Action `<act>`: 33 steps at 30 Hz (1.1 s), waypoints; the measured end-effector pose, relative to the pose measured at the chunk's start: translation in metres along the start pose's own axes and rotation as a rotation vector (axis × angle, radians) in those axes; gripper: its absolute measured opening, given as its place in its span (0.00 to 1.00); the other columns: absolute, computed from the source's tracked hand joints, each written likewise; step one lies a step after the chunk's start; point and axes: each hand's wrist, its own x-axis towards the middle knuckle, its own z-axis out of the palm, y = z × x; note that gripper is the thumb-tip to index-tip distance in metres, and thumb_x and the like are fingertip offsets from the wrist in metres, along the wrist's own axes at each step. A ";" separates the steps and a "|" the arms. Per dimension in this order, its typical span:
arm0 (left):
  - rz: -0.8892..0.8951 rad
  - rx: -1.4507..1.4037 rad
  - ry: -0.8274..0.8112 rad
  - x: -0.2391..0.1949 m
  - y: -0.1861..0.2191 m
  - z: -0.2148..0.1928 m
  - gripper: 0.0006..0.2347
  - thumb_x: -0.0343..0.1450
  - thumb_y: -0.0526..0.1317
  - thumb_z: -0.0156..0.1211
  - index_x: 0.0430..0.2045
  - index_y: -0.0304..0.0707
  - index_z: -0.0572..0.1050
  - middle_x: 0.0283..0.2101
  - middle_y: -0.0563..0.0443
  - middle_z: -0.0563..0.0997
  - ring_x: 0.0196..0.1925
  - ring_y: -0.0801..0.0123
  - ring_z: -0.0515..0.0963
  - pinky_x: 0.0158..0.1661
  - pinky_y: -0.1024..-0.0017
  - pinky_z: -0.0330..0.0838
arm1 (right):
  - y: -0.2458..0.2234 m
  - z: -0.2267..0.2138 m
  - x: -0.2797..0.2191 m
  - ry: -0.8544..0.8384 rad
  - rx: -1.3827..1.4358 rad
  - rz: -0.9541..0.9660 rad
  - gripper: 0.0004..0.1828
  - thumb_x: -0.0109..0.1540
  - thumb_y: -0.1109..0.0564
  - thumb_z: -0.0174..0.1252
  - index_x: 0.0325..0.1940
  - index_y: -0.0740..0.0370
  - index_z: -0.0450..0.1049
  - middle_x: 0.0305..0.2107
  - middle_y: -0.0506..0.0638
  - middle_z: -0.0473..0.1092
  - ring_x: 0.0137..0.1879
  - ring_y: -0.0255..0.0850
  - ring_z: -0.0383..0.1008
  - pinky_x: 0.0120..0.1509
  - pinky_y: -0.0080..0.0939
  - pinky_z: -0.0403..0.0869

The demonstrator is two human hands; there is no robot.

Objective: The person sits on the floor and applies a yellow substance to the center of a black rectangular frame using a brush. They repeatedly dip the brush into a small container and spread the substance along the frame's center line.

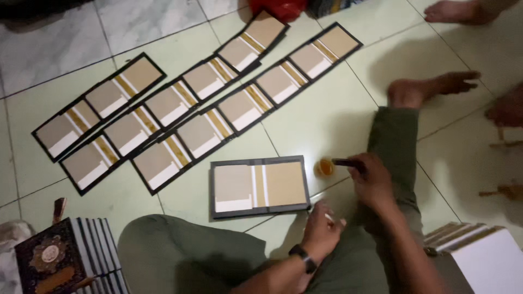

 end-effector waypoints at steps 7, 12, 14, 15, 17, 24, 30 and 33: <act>-0.076 0.160 0.239 0.052 0.025 0.029 0.41 0.69 0.29 0.61 0.73 0.26 0.37 0.73 0.24 0.49 0.75 0.33 0.55 0.70 0.48 0.58 | 0.013 0.023 0.006 -0.130 0.071 -0.072 0.13 0.64 0.62 0.63 0.54 0.60 0.79 0.47 0.58 0.68 0.48 0.54 0.78 0.52 0.54 0.80; 0.002 0.105 0.377 0.093 -0.002 0.050 0.44 0.67 0.23 0.61 0.75 0.30 0.38 0.75 0.29 0.48 0.76 0.34 0.53 0.71 0.47 0.55 | 0.003 0.022 0.017 -0.178 0.089 -0.145 0.10 0.65 0.68 0.57 0.48 0.61 0.77 0.45 0.59 0.67 0.47 0.61 0.78 0.50 0.58 0.81; 0.029 0.101 0.408 0.109 -0.010 0.050 0.44 0.66 0.21 0.61 0.76 0.30 0.38 0.75 0.28 0.48 0.77 0.35 0.51 0.73 0.49 0.51 | 0.009 0.028 0.020 -0.205 0.091 -0.153 0.09 0.65 0.69 0.57 0.46 0.61 0.76 0.44 0.59 0.66 0.47 0.62 0.78 0.50 0.57 0.82; 0.002 0.002 0.418 0.114 -0.011 0.046 0.42 0.67 0.24 0.60 0.75 0.32 0.41 0.75 0.31 0.52 0.77 0.38 0.54 0.74 0.51 0.51 | 0.012 0.031 0.021 -0.211 0.073 -0.151 0.09 0.65 0.69 0.56 0.46 0.62 0.77 0.43 0.58 0.67 0.46 0.61 0.79 0.50 0.54 0.82; -0.030 -0.098 0.426 0.118 -0.009 0.044 0.40 0.67 0.26 0.59 0.75 0.33 0.43 0.75 0.33 0.56 0.76 0.41 0.58 0.74 0.53 0.50 | 0.018 0.035 0.021 -0.220 0.055 -0.146 0.08 0.65 0.69 0.56 0.45 0.62 0.77 0.43 0.57 0.69 0.46 0.60 0.79 0.50 0.51 0.82; 0.117 0.211 0.548 0.133 -0.032 0.051 0.40 0.62 0.27 0.67 0.72 0.34 0.53 0.62 0.38 0.73 0.65 0.45 0.72 0.62 0.53 0.69 | 0.004 0.035 0.022 -0.205 -0.003 -0.174 0.08 0.66 0.68 0.57 0.48 0.63 0.77 0.41 0.57 0.71 0.44 0.52 0.80 0.46 0.47 0.82; 0.199 0.010 0.530 0.150 -0.066 0.063 0.36 0.67 0.24 0.62 0.72 0.33 0.52 0.63 0.32 0.70 0.67 0.38 0.70 0.64 0.54 0.69 | 0.003 0.039 0.019 -0.228 0.025 -0.121 0.06 0.66 0.67 0.59 0.47 0.66 0.77 0.39 0.60 0.71 0.42 0.56 0.80 0.42 0.51 0.82; 0.212 0.011 0.551 0.132 -0.038 0.052 0.33 0.69 0.24 0.60 0.71 0.33 0.55 0.62 0.33 0.71 0.66 0.39 0.71 0.62 0.55 0.72 | 0.006 0.039 0.021 -0.221 0.081 -0.055 0.06 0.65 0.67 0.61 0.46 0.65 0.78 0.37 0.61 0.71 0.43 0.58 0.79 0.42 0.52 0.80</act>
